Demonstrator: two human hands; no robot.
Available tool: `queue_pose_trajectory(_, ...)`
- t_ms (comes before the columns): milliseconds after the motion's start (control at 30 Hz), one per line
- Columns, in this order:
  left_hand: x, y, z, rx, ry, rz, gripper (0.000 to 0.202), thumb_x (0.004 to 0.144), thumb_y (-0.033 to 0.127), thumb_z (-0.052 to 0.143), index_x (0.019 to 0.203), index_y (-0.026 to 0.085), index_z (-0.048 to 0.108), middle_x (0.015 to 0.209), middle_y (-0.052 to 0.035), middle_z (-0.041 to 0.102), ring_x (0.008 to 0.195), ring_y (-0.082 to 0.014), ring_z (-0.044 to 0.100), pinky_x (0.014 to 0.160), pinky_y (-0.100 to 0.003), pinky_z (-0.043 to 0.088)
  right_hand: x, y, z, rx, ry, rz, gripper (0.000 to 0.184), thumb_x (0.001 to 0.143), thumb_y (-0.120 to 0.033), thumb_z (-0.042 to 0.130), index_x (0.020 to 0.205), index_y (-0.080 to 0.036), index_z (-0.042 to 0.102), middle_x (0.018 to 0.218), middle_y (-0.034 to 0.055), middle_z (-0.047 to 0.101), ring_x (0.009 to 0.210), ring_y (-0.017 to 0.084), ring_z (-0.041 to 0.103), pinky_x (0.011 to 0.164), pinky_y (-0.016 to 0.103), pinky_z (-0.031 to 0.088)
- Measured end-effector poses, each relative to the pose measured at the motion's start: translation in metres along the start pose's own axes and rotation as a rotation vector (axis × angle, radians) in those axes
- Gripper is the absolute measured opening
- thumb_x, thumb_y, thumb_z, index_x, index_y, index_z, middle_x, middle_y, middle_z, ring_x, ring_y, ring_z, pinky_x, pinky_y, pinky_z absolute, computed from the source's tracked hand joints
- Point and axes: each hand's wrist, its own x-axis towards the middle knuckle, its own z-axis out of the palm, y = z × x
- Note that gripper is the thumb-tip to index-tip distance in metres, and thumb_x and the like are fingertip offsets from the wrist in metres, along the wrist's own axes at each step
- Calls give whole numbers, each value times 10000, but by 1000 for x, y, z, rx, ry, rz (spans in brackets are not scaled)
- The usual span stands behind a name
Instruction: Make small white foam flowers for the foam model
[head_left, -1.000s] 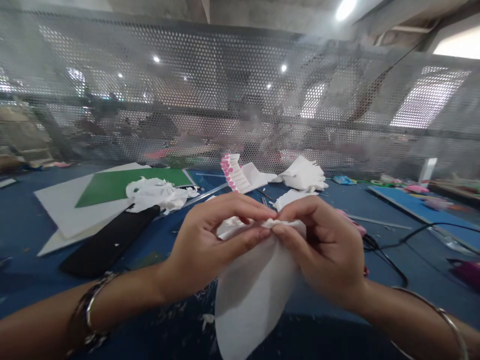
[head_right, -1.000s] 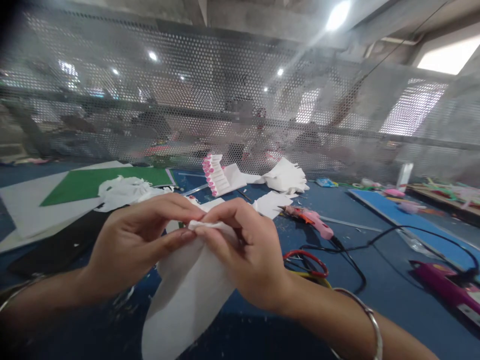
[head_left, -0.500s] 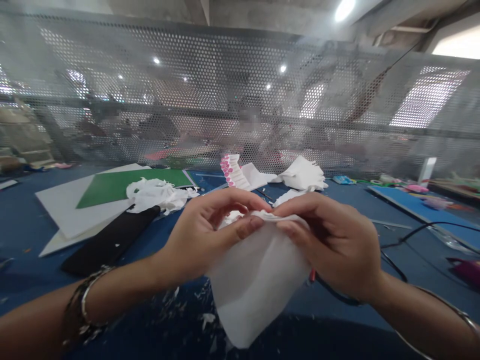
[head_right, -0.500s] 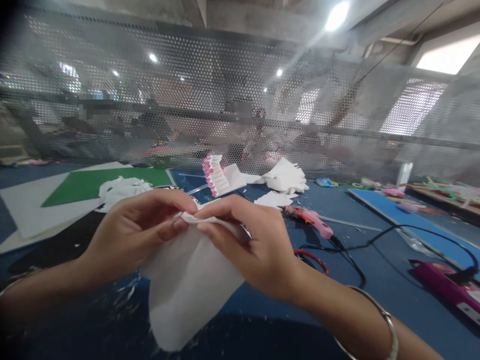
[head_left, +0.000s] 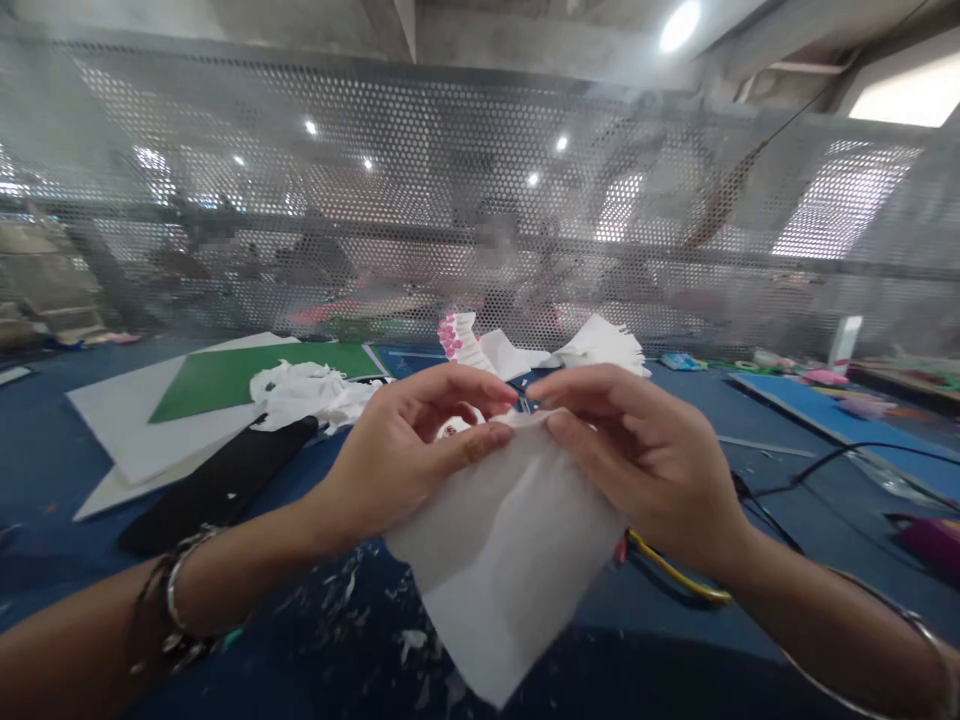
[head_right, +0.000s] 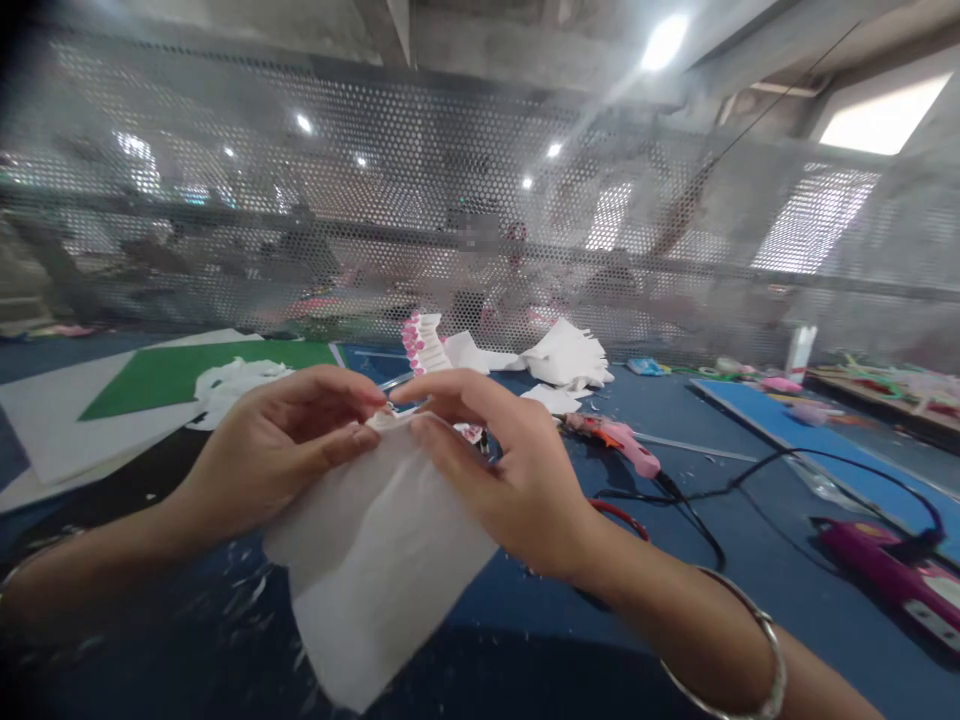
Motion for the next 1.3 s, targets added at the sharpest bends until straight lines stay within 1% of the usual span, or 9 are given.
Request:
queue_pose_trajectory(67,2,-1,-2,88,72,0,172,641,158,663,797,200,603,740,14,626,706,-102,583,646,-181,476,-1,3,1,-182,34,-168,197,772,-116,513,942,-207,553,857,-4,658,754,84,596,685,204,475)
queue_pose_trajectory(133,2,-3,-3,131,113,-11,203,652,175,657,841,197,586,714,17,616,706,-107,588,648,-188,478,-1,5,3,-281,3,-248,168,758,-136,545,915,-193,567,867,1,663,781,89,598,717,202,472)
queue_pose_trajectory(233,1,-4,-1,123,100,-33,187,661,187,647,832,190,573,683,24,603,688,-101,590,626,-176,477,0,5,6,-307,-7,-205,95,756,-150,553,833,-191,590,804,-12,674,734,89,612,674,191,485)
queue_pose_trajectory(300,0,-4,0,96,76,-69,200,668,192,640,853,191,566,679,24,604,671,-100,593,602,-173,475,-1,4,7,-304,8,-187,102,760,-144,547,823,-206,597,791,-26,681,708,86,621,652,187,491)
queue_pose_trajectory(467,-1,-3,2,-17,27,-163,316,677,192,633,970,199,516,676,28,620,639,-96,603,565,-163,466,-3,3,5,-302,-12,-209,137,753,-147,561,873,-195,604,795,-8,684,696,82,623,644,177,494)
queue_pose_trajectory(633,1,-2,2,-93,37,-249,302,680,187,629,950,182,492,640,50,615,596,-76,594,538,-144,447,-3,7,3,-293,-89,-245,201,751,-168,564,947,-193,597,826,5,674,740,94,622,646,186,496)
queue_pose_trajectory(933,-3,-6,3,-131,9,-253,277,693,194,623,941,199,501,675,50,607,628,-63,587,567,-132,444,1,-2,1,-283,-105,-123,137,749,-148,571,862,-206,621,786,-47,696,651,68,635,594,144,485)
queue_pose_trajectory(1100,-4,-6,4,-135,-2,-240,247,688,181,625,911,205,524,671,51,587,598,-58,568,544,-135,440,-2,-3,-3,-324,-61,-177,125,762,-168,560,846,-245,610,774,-58,695,590,68,621,531,163,472)
queue_pose_trajectory(1300,-4,-4,6,-114,-21,-217,216,675,182,634,864,199,531,673,47,586,588,-66,562,534,-148,442,-5,-1,-5,-398,-22,-279,108,782,-184,536,832,-260,594,715,-44,679,606,77,612,537,174,471)
